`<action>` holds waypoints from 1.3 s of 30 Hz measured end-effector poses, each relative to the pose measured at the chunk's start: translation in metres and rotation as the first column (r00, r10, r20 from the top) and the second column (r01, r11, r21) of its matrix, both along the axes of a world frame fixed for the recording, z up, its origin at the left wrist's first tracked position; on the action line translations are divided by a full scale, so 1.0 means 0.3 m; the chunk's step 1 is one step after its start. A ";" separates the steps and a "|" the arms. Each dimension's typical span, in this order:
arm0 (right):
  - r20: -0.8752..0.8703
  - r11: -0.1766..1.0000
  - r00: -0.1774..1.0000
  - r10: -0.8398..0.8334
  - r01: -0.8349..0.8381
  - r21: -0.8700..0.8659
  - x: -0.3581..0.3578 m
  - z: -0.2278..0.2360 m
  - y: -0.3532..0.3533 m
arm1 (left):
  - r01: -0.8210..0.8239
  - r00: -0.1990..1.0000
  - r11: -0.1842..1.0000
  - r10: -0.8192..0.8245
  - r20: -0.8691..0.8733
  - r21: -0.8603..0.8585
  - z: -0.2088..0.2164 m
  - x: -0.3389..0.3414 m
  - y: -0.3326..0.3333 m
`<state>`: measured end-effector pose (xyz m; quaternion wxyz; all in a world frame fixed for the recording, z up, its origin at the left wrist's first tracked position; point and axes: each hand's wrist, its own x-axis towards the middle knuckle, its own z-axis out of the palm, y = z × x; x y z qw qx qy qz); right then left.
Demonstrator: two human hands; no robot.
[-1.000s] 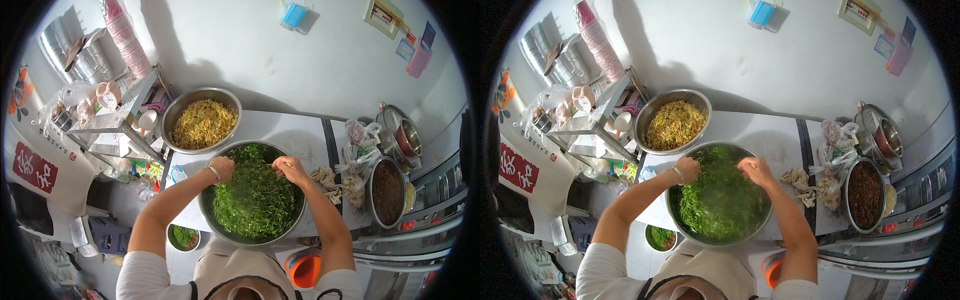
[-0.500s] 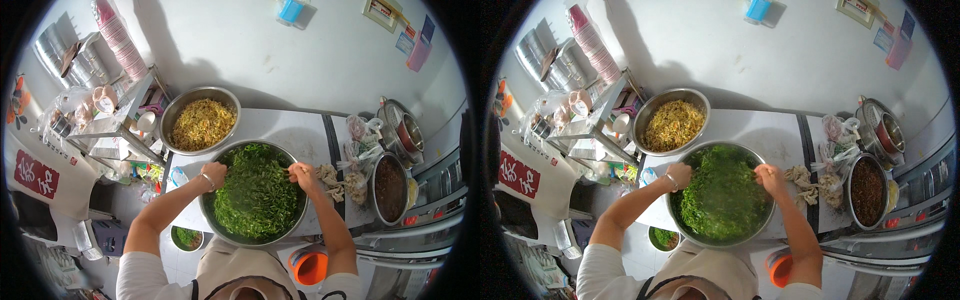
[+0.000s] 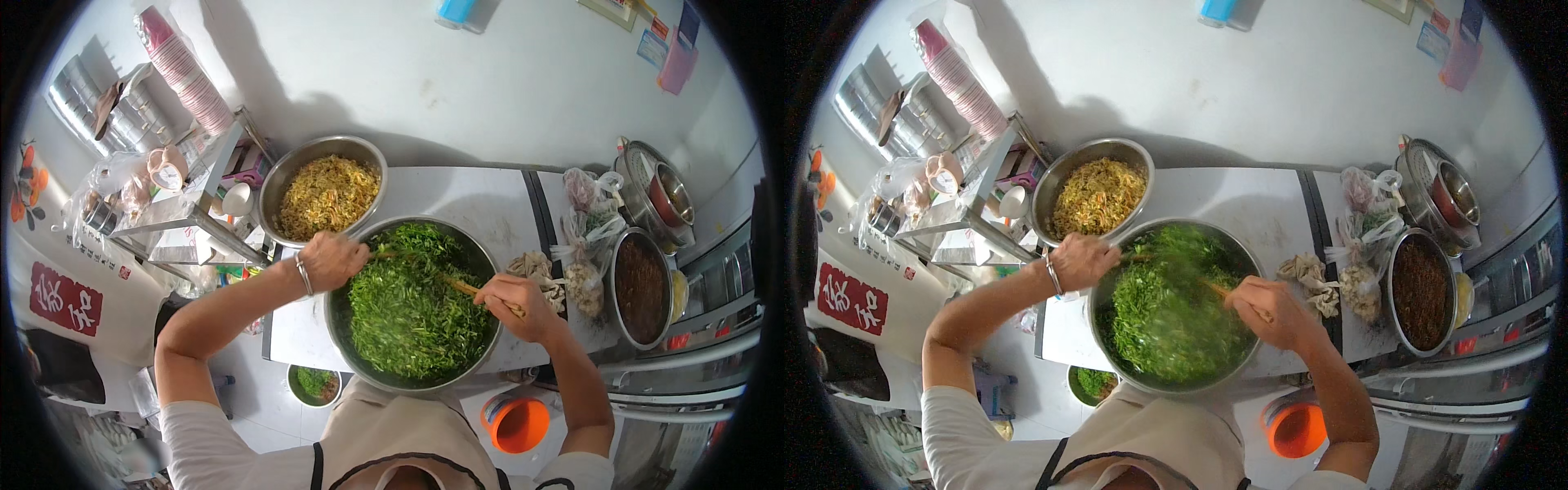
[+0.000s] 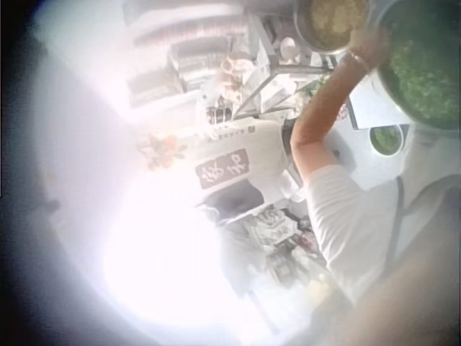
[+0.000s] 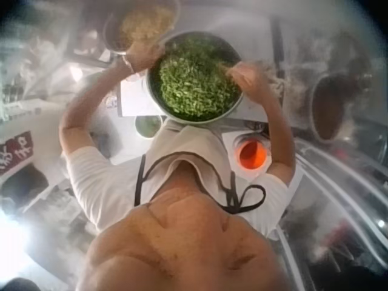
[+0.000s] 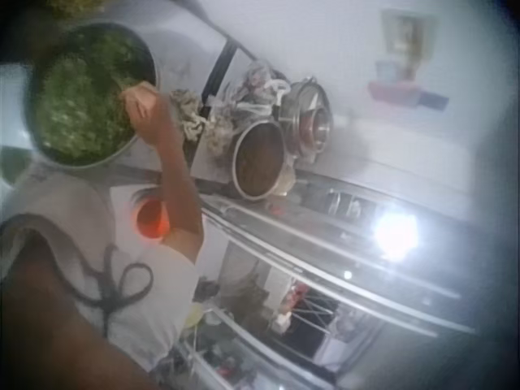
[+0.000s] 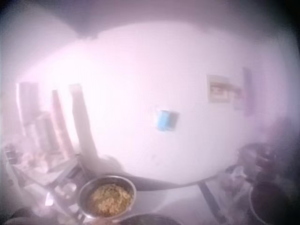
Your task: The person mixes chopped green vegetables in a large metal bowl using chopsticks. They add a white powder from a packet and continue mixing the contents thoroughly.
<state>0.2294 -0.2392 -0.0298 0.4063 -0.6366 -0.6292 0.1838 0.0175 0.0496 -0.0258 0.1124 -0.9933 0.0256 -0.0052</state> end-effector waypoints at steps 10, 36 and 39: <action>-0.100 0.978 0.977 -0.188 0.196 0.071 -0.058 -0.162 -0.076 | 0.782 0.584 0.520 -0.804 -0.113 0.344 -0.104 0.612 -0.092; -0.471 0.889 0.756 -0.455 0.354 -0.290 0.191 -0.466 0.247 | -0.762 0.632 0.612 0.632 -0.449 -0.211 -0.309 -0.059 -0.084; -0.738 0.955 0.607 -0.296 0.196 -0.222 0.179 -0.543 0.310 | -0.727 0.686 0.571 0.629 -0.367 -0.381 -0.390 0.004 -0.025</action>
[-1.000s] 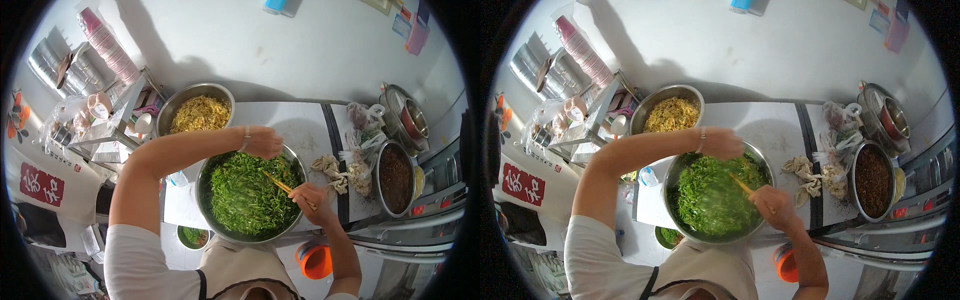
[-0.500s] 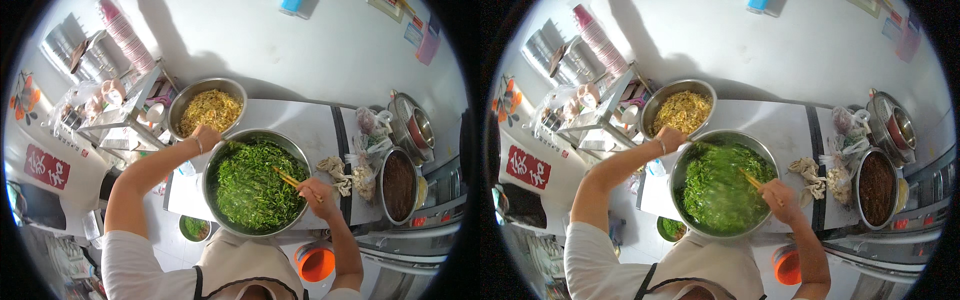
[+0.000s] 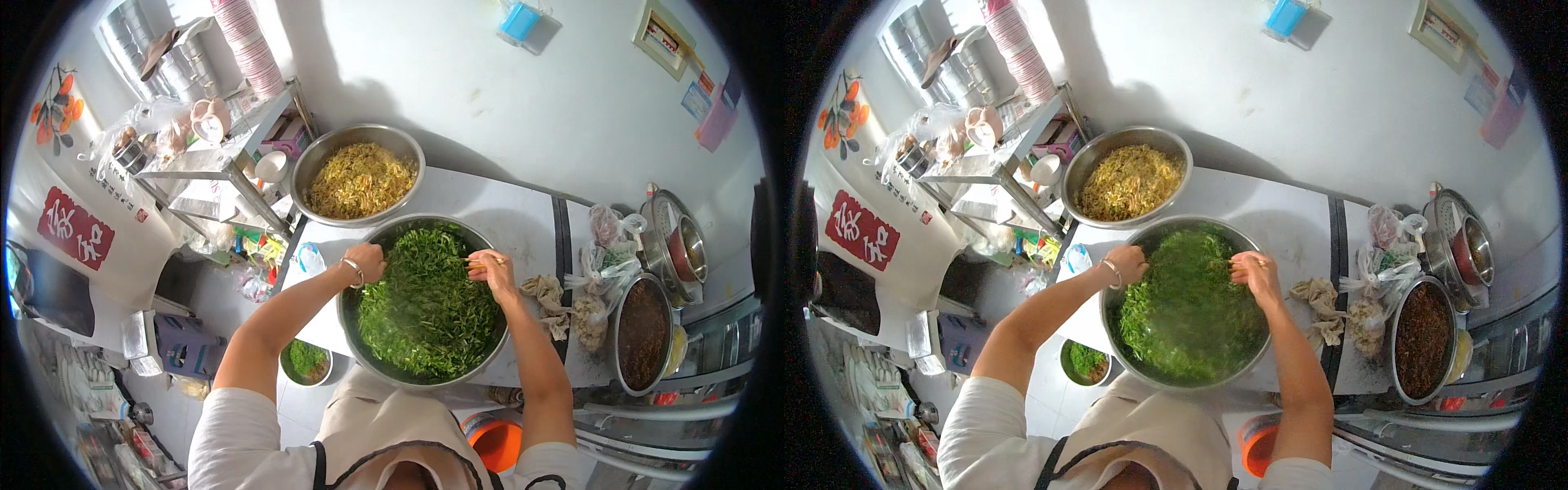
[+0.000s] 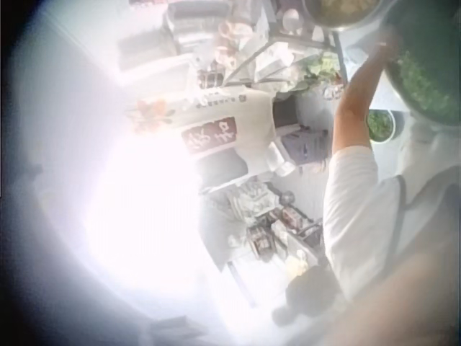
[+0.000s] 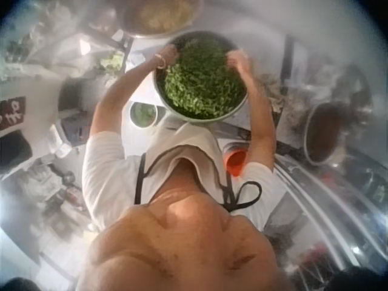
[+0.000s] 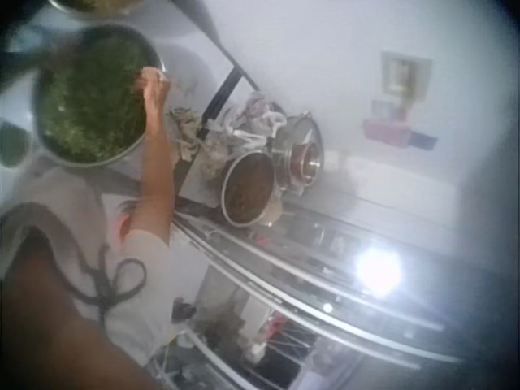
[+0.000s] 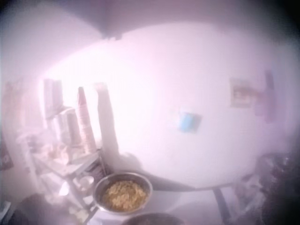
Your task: The person mixes chopped green vegetables in a large metal bowl using chopsticks. They add a white powder from a packet and continue mixing the contents thoroughly.
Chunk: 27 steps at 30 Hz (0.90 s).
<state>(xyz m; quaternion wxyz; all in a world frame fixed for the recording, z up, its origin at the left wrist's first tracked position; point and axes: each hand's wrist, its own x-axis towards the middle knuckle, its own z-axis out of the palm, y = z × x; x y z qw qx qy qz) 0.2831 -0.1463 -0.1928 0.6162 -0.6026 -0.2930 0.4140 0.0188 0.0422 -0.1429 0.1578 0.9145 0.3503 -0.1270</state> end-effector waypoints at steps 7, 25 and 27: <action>0.333 0.957 0.900 0.283 -0.285 -0.045 -0.068 0.327 -0.138 | 0.308 0.951 0.950 -0.310 0.018 0.056 0.205 -0.097 -0.023; 0.727 0.960 0.633 0.266 -0.241 -0.142 -0.152 0.550 -0.235 | 0.366 0.925 0.918 -0.343 -0.162 0.151 0.397 -0.096 -0.024; 0.825 0.966 0.503 0.257 -0.168 -0.198 -0.142 0.524 -0.267 | 0.357 0.903 0.923 -0.301 -0.307 0.146 0.378 -0.109 -0.026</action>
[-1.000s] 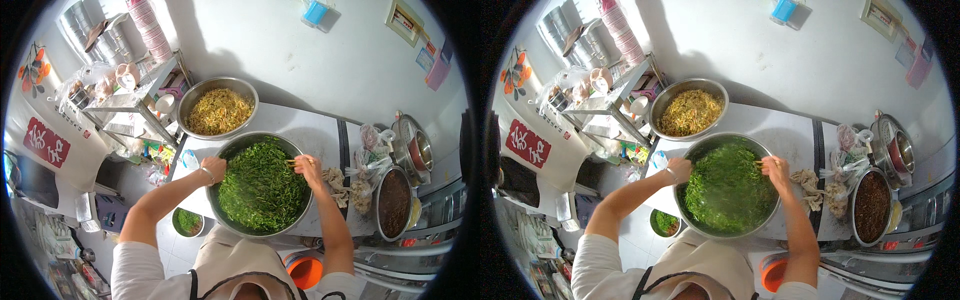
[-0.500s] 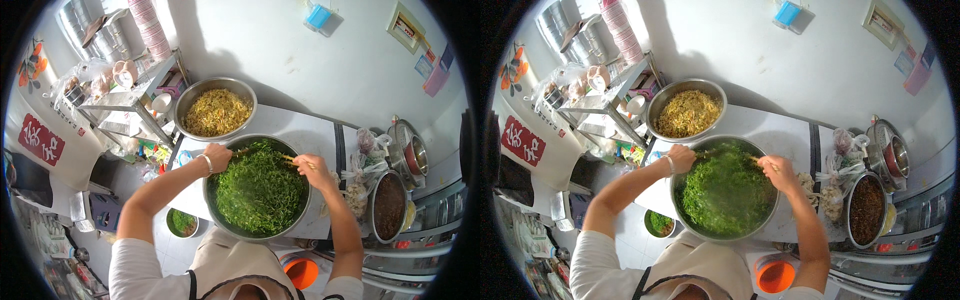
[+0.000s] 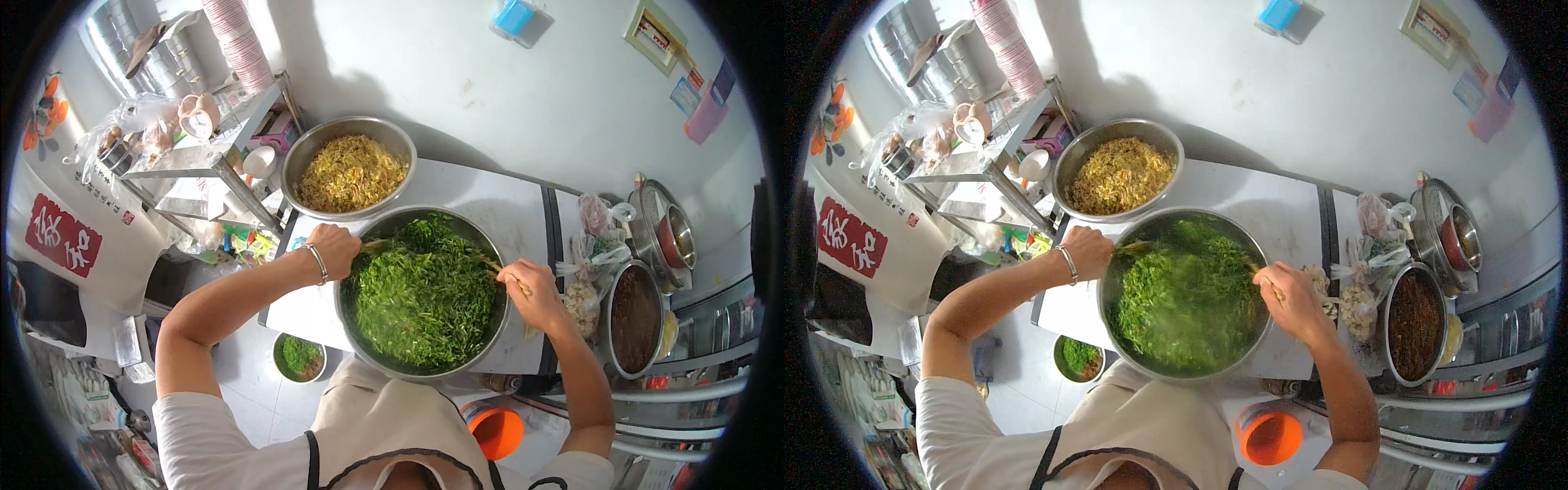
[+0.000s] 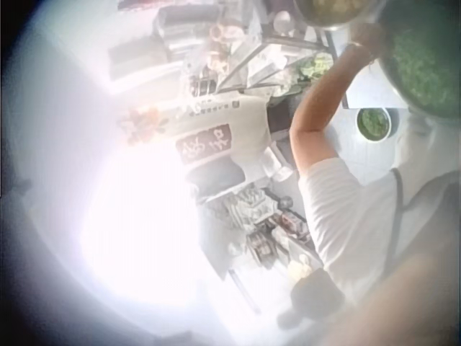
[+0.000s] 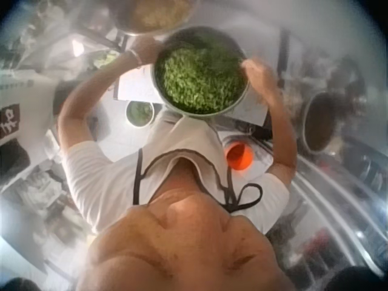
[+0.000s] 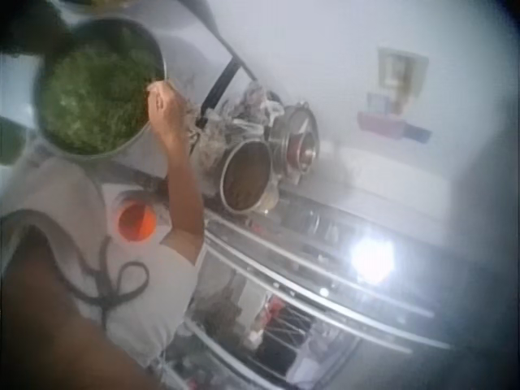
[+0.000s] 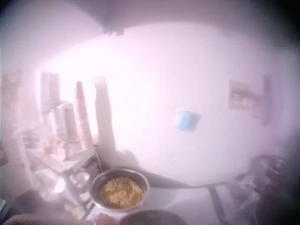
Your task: The person mixes chopped green vegetables in a large metal bowl using chopsticks. They add a white powder from a packet and continue mixing the contents thoroughly.
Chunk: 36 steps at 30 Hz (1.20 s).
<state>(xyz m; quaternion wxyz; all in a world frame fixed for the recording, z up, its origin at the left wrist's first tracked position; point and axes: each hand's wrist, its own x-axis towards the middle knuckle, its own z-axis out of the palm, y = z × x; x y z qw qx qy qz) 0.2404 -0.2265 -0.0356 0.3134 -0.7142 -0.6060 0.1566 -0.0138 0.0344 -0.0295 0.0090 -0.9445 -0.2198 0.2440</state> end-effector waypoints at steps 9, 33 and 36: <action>-0.743 0.925 0.589 -0.317 0.365 -0.106 0.072 -0.483 0.147 | -0.219 0.939 0.913 0.294 0.180 -0.345 -0.384 0.057 0.051; -0.584 0.998 0.812 0.000 0.032 0.045 0.044 -0.253 0.204 | 0.018 0.964 0.967 0.051 0.260 -0.255 -0.186 0.094 0.004; -0.465 0.999 0.885 -0.034 0.035 -0.005 -0.012 -0.045 0.125 | 0.031 0.961 0.969 0.039 0.273 -0.246 -0.050 0.044 0.004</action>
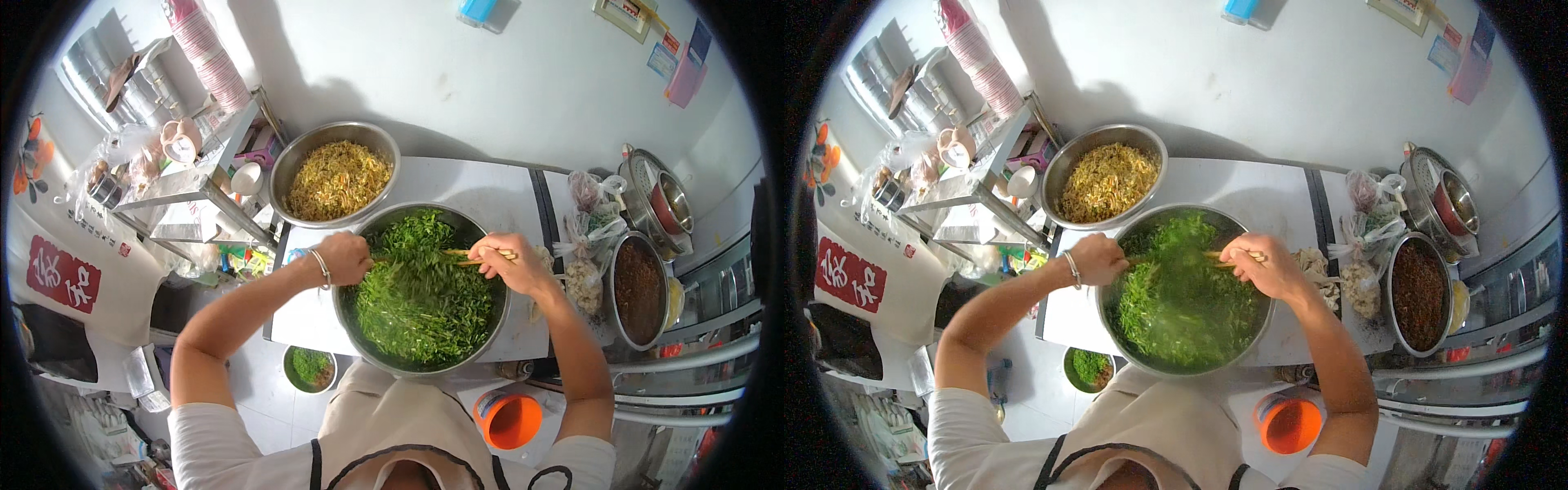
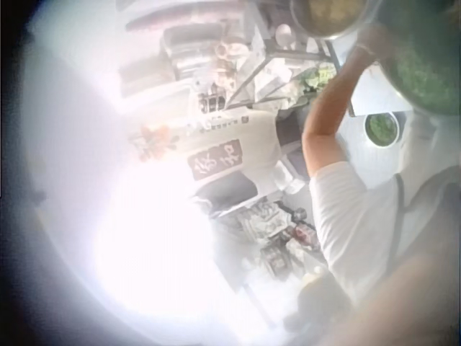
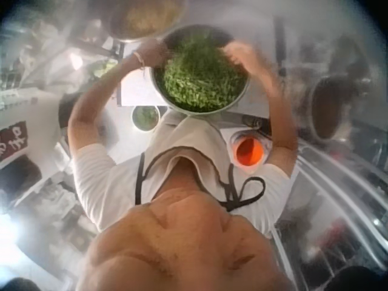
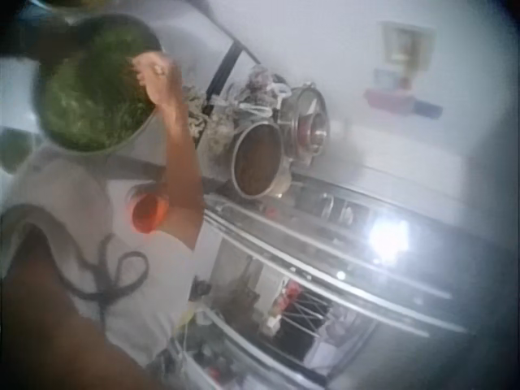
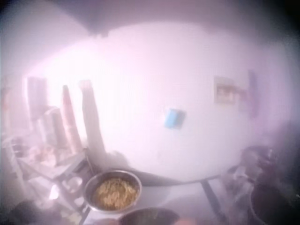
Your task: The person mixes chopped green vegetables in a large metal bowl using chopsticks. They add a white powder from a packet and continue mixing the contents thoroughly.
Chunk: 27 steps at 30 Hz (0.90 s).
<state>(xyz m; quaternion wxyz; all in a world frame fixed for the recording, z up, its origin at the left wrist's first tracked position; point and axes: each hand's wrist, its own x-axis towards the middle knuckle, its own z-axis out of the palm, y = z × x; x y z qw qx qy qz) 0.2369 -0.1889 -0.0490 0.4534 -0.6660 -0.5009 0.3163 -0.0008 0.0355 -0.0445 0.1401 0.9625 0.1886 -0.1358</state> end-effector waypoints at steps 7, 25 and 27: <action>0.085 0.943 0.956 -0.280 0.290 -0.164 0.104 -0.239 -0.131 | -0.017 0.914 0.997 0.047 -0.404 0.077 -0.100 -0.051 0.051; 0.215 0.997 0.977 -0.006 0.023 -0.079 -0.026 0.052 -0.038 | 0.043 0.999 0.999 -0.042 -0.034 0.009 0.037 0.004 0.008; 0.389 0.981 0.921 -0.024 0.097 -0.168 0.035 -0.015 -0.101 | 0.031 0.967 0.994 -0.003 -0.257 0.105 0.041 -0.006 0.021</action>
